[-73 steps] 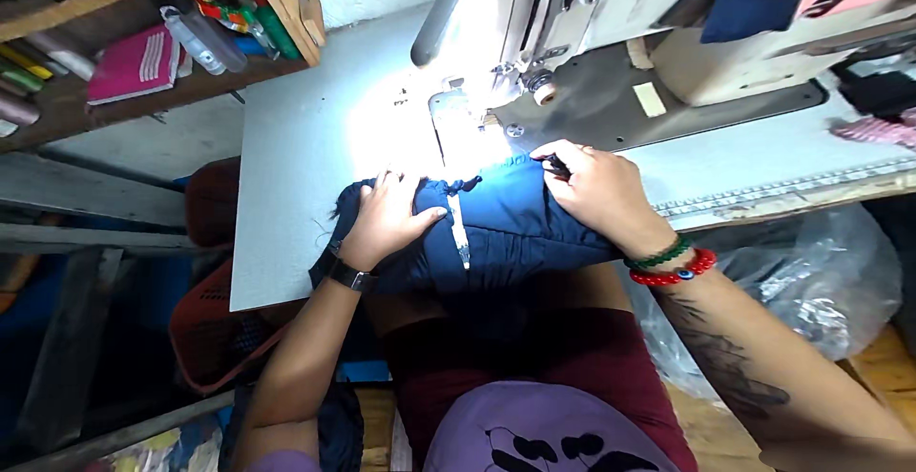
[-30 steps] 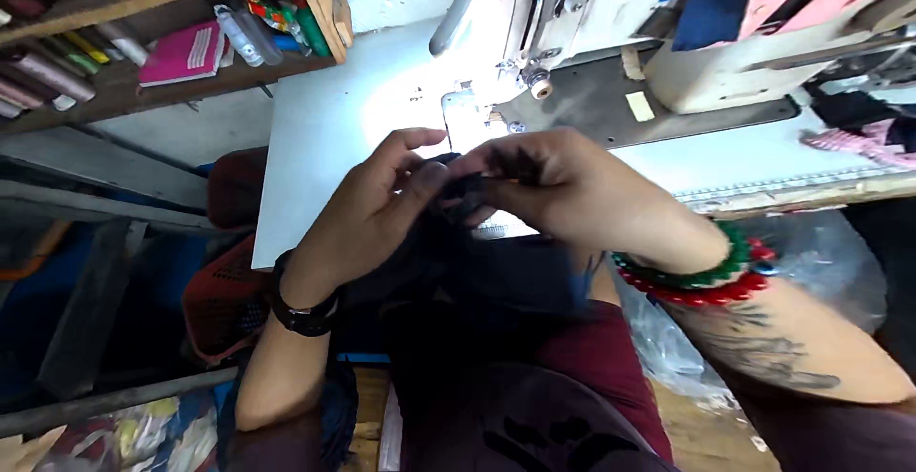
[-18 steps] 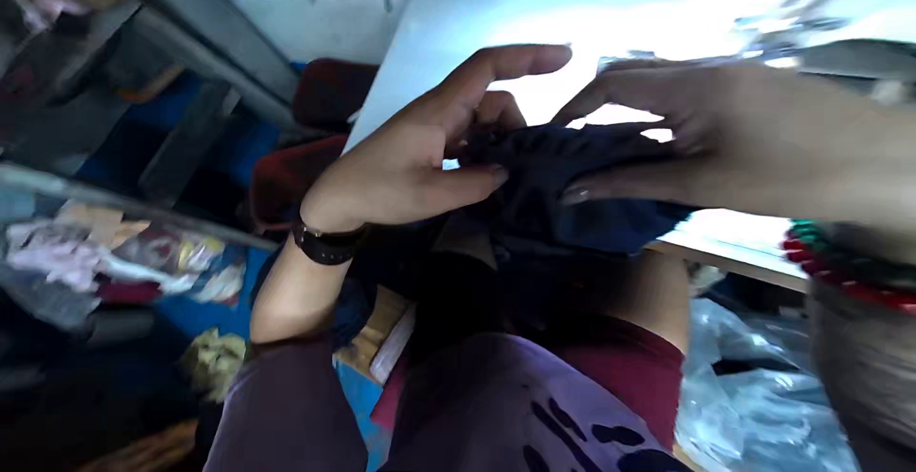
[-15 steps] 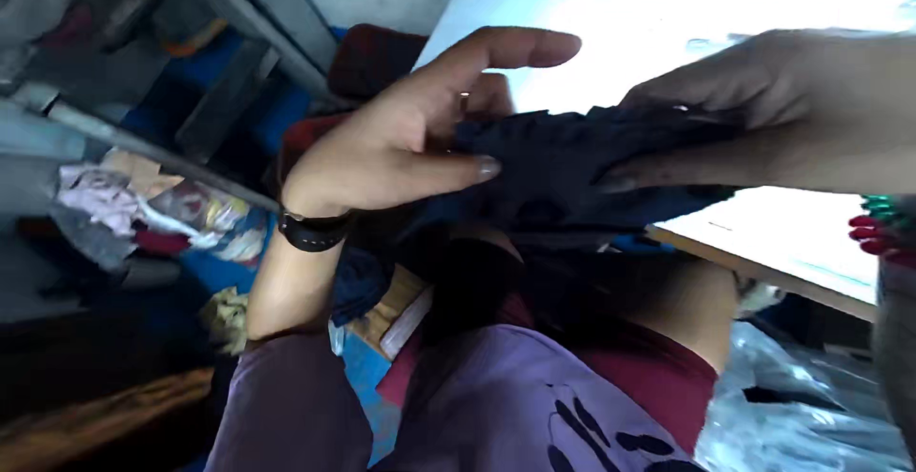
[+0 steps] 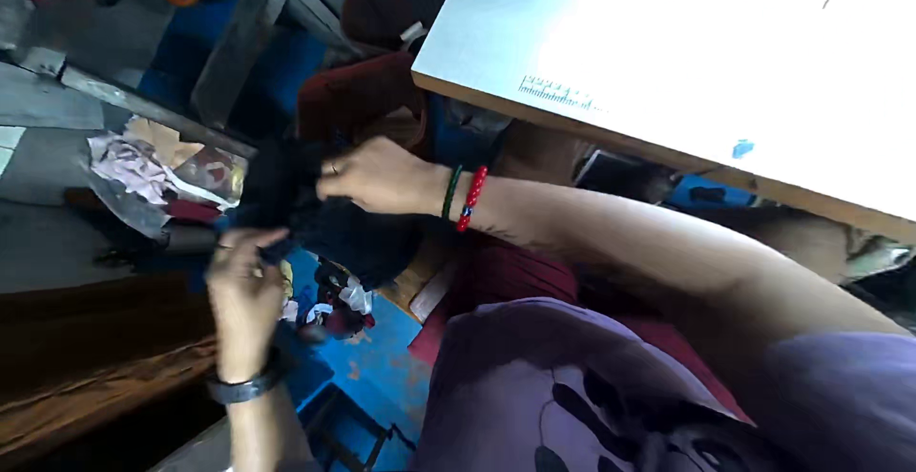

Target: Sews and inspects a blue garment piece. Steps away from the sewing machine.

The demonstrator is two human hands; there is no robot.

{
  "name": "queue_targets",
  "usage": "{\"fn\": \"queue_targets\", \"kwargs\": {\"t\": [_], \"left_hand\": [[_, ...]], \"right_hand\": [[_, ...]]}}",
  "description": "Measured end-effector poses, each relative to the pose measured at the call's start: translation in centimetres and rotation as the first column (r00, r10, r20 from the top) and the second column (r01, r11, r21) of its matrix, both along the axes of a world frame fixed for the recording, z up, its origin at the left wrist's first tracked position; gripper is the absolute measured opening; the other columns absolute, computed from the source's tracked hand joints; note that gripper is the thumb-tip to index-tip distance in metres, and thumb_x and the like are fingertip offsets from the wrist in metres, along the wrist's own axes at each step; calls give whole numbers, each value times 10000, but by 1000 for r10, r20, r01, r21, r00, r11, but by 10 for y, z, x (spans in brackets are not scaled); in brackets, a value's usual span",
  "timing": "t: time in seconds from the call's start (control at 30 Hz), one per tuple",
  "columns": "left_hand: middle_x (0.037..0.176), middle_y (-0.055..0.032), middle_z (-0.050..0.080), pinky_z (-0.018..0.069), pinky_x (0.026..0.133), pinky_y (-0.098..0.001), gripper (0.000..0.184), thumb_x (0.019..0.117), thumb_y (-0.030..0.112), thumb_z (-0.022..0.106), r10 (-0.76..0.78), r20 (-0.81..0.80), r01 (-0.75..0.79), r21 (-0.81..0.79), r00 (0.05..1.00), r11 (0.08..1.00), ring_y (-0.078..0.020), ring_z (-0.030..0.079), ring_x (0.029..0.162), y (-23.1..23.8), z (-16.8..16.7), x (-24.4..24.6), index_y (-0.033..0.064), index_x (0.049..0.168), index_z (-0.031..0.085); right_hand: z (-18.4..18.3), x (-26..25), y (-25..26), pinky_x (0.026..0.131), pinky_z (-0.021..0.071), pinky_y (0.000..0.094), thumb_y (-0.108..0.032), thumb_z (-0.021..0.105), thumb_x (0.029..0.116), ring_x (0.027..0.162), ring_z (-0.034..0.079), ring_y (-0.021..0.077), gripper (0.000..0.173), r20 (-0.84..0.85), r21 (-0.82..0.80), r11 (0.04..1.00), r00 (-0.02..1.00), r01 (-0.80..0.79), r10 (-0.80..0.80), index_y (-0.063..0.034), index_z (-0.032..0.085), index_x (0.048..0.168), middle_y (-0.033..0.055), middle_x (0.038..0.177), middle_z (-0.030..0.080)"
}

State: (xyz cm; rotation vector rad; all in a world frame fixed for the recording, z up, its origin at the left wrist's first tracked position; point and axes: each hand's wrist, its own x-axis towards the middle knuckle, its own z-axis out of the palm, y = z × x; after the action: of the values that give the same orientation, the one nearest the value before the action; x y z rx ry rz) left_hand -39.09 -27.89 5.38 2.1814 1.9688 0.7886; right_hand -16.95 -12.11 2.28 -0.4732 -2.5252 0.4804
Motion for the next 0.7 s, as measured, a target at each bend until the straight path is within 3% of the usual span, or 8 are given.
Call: {"fn": "queue_targets", "kwargs": {"t": [0.07,0.17,0.3,0.4,0.5,0.6,0.63,0.7], "left_hand": [[1147,-190,692,545,961,-487,296,862,-48,615,29,23,-23,-207,999,978,-299,665,1102,-17,-70,5,-1,1128,734],[1361,-231,609,463,1093,-548,402,941,143,674,33,-17,-36,-625,999,780,-383,579,1282,-36,-169,29,17,1322,649],[1626,-255,324,218,1235,-611,875,862,430,750,24,-83,-60,-469,996,881,-430,267,1526,-35,-253,67,-13,1539,414],[1686,-261,137,102,1211,-704,992,851,367,759,73,-266,-212,-543,961,813,-462,79,1563,-8,-284,86,-3,1612,242],[1671,-268,190,300,1158,-672,778,932,140,670,64,-417,-330,-608,907,722,-476,189,1538,21,-279,96,22,1601,292],[1564,-247,417,541,922,-617,625,934,43,622,16,-471,-356,-643,882,678,-476,570,1270,39,-257,83,105,1533,455],[1489,-243,505,551,873,-631,573,925,59,631,19,-447,-341,-654,894,675,-474,634,1156,46,-248,76,111,1485,518],[1339,-239,633,509,943,-661,471,939,114,639,97,-316,-299,-689,944,660,-462,644,1152,60,-219,64,94,1408,602]], "right_hand": [[-34,12,-18,893,537,560,17,613,966,1026,681,356,263,286,-154,988,955,-30,73,-112,748,1151,150,1115,704],[-126,38,-36,882,538,599,4,623,951,1022,687,384,232,495,-256,966,862,22,111,-88,758,1116,168,1080,725],[-153,90,-53,881,535,605,-51,598,980,1046,679,388,264,629,-388,891,774,236,69,-117,729,1199,163,1126,714],[-151,128,-65,845,558,599,-96,592,985,1035,695,358,289,553,-381,869,831,315,-59,-171,719,1233,124,1186,710],[-127,163,-82,772,589,555,-114,609,985,927,726,304,235,374,-367,849,896,379,-238,-164,736,1177,91,1102,734],[-104,201,-104,749,606,515,-128,627,977,875,730,239,221,172,-404,806,901,433,-398,-163,752,1156,58,1046,744],[-98,215,-110,766,608,488,-164,618,987,876,724,209,225,127,-420,788,889,451,-441,-166,750,1170,42,1040,743],[-84,245,-123,811,606,425,-215,585,1011,893,708,152,260,56,-472,742,856,477,-514,-144,736,1210,24,1051,742]]}}
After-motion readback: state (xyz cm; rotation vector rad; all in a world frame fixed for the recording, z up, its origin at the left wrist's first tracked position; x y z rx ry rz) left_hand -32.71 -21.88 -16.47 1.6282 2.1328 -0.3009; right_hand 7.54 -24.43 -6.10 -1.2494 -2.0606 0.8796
